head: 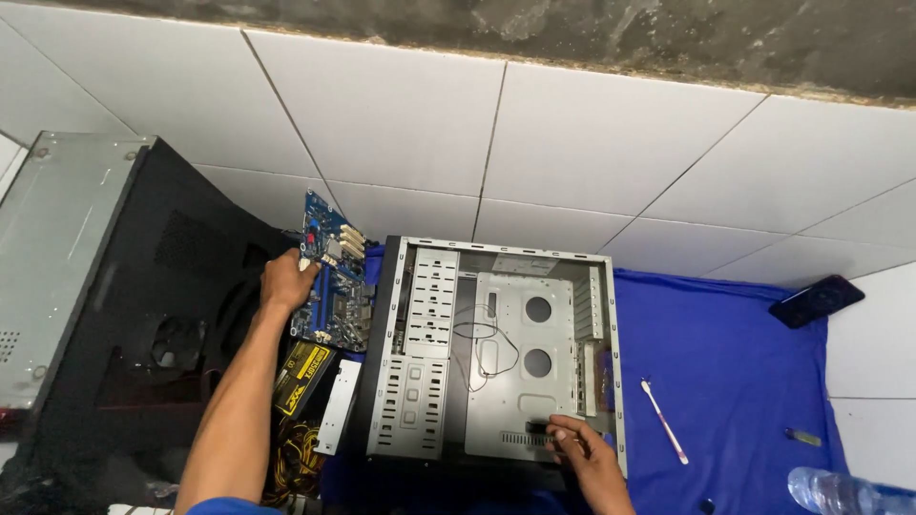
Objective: Removing a motherboard from a computer case and cleaning its components using a brush and cotton swab.
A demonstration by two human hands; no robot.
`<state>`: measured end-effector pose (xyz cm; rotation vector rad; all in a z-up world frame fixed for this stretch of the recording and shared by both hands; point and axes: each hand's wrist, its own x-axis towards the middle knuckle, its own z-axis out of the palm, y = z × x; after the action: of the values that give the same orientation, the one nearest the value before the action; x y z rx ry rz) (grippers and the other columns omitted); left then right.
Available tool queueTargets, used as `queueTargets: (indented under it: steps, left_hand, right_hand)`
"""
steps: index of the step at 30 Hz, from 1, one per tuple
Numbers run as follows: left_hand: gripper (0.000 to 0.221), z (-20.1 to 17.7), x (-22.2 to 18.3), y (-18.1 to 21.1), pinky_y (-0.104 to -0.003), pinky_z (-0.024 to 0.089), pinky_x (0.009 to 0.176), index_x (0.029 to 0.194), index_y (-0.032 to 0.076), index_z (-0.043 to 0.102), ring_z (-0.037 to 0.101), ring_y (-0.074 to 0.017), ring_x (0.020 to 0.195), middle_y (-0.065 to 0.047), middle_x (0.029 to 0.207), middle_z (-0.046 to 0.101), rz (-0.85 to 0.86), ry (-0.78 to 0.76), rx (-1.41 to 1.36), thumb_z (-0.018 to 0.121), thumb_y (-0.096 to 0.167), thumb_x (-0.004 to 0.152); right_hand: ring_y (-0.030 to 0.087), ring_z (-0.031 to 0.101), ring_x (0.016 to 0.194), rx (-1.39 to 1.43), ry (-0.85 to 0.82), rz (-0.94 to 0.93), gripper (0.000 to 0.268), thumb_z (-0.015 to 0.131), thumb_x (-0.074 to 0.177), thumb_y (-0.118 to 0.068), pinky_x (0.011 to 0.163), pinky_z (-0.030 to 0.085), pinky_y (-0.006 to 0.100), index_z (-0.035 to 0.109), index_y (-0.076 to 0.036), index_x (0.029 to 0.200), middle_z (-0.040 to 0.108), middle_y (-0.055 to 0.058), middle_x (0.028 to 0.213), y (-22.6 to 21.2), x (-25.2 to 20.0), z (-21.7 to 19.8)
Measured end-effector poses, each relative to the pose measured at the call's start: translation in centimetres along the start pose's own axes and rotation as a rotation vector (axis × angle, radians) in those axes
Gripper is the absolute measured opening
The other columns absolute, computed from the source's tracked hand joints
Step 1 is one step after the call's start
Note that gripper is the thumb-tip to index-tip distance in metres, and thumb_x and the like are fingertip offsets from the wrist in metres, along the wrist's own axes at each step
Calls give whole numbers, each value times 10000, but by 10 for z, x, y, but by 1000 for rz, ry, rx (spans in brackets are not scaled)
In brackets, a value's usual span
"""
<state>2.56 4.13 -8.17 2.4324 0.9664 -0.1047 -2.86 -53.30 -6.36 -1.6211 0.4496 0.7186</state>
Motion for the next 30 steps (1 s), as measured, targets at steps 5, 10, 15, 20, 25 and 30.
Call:
queueTargets:
  steps: [5,10,15,20,25,30]
  left_hand:
    - [323,16,6,-14,-539,523,885,1104,34,675,686,-472,1028,-233,1117,742,-76,-13,-44,662,340,1001]
    - [296,14,-11,-1,-504,544,863,1133,56,667,712,-389,993,-178,1125,740,-248,-50,-124,630,336,1044]
    - [525,31,-21,11,-617,500,956,1413,56,478,614,-534,1177,-308,1261,658,-264,175,-82,697,278,991]
    - [622,52,-74,63,-569,412,1067,1448,-35,473,465,-412,1321,-255,1428,511,208,576,54,734,196,932]
    - [723,82,-104,91,-651,447,1059,1522,-38,408,522,-537,1312,-330,1439,511,38,21,-303,686,296,945]
    - [1132,123,-76,43,-622,505,1000,1648,27,158,543,-528,1336,-394,1451,515,-141,-434,-209,817,395,803]
  right_hand:
    - [311,766,938,33,0,-110,338,643,958,-107,873,617,384,736,39,1249,798,198,1110,-1,8,-8]
    - [247,772,899,-42,64,-219,315,629,970,-93,858,605,331,724,11,1252,813,175,1080,-9,19,-28]
    - [163,718,1097,-562,416,-397,287,596,975,-210,935,533,309,740,-172,1220,770,25,1191,-59,12,-38]
    - [315,629,1157,-711,425,-510,494,674,937,-265,992,507,462,576,-121,1399,616,158,1260,-26,95,-69]
    - [489,583,1305,-745,389,-243,620,691,956,-355,1104,458,589,532,-57,1476,617,290,1397,-24,157,-64]
    - [357,652,1276,-823,380,-27,565,570,977,-541,1032,536,496,650,-189,1412,747,151,1287,12,221,-82]
